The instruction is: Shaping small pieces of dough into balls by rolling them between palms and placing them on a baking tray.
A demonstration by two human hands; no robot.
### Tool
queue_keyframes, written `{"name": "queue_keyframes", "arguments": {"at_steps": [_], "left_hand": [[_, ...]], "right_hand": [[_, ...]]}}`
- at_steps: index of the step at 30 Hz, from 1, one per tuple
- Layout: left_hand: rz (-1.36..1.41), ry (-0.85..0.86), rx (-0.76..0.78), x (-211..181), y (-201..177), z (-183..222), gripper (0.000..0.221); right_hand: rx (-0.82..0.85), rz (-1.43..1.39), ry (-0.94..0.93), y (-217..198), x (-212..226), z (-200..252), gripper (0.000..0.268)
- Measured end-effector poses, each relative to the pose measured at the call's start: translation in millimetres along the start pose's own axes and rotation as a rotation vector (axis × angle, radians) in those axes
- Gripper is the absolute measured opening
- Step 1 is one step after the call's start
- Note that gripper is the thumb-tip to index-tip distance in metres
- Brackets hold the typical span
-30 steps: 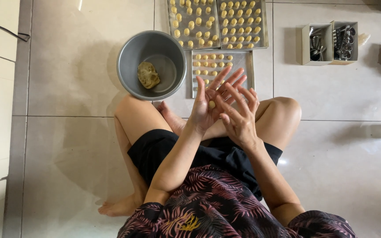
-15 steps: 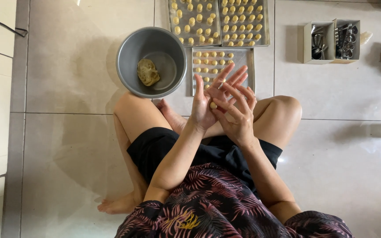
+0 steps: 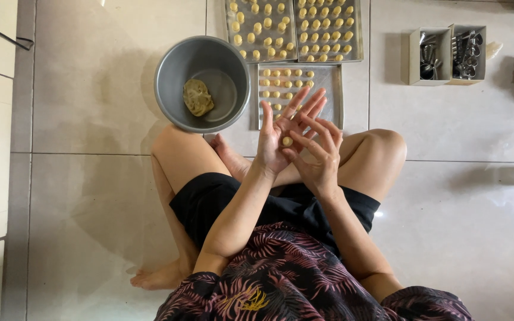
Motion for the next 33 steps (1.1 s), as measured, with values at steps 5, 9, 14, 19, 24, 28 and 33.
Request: {"name": "queue_keyframes", "arguments": {"at_steps": [5,9,14,19,24,28,33], "left_hand": [[-0.19,0.005,-0.049,3,-39,1,0.096],[-0.156,0.077,-0.155,-20,-100,8,0.088],[-0.093,0.124,-0.218,-65,-95,32,0.087],[-0.069,0.157,-0.29,-82,-90,43,0.085],[-0.052,0.189,-0.317,-91,-92,52,0.085],[-0.046,0.2,-0.313,-93,-94,52,0.085],[-0.053,0.199,-0.3,-91,-95,50,0.084]], "right_hand": [[-0.024,-0.12,0.127,17,-22,12,0.029],[-0.152,-0.45,0.45,16,-98,19,0.026],[-0.217,-0.438,0.62,47,-250,26,0.035],[-0.157,-0.386,0.616,104,-341,27,0.037],[-0.08,-0.111,0.545,117,-328,16,0.024],[-0.059,-0.061,0.48,118,-319,13,0.025],[-0.047,0.054,0.425,122,-320,12,0.017]]}}
Point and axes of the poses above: each hand's wrist, its own z-axis away from the middle knuckle, its own y-axis out of the palm, x = y × z, the point moved 3 cm from there along -z, towards the middle knuckle, and after that the axes turned 5 degrees about x, right-handed, at the moved point
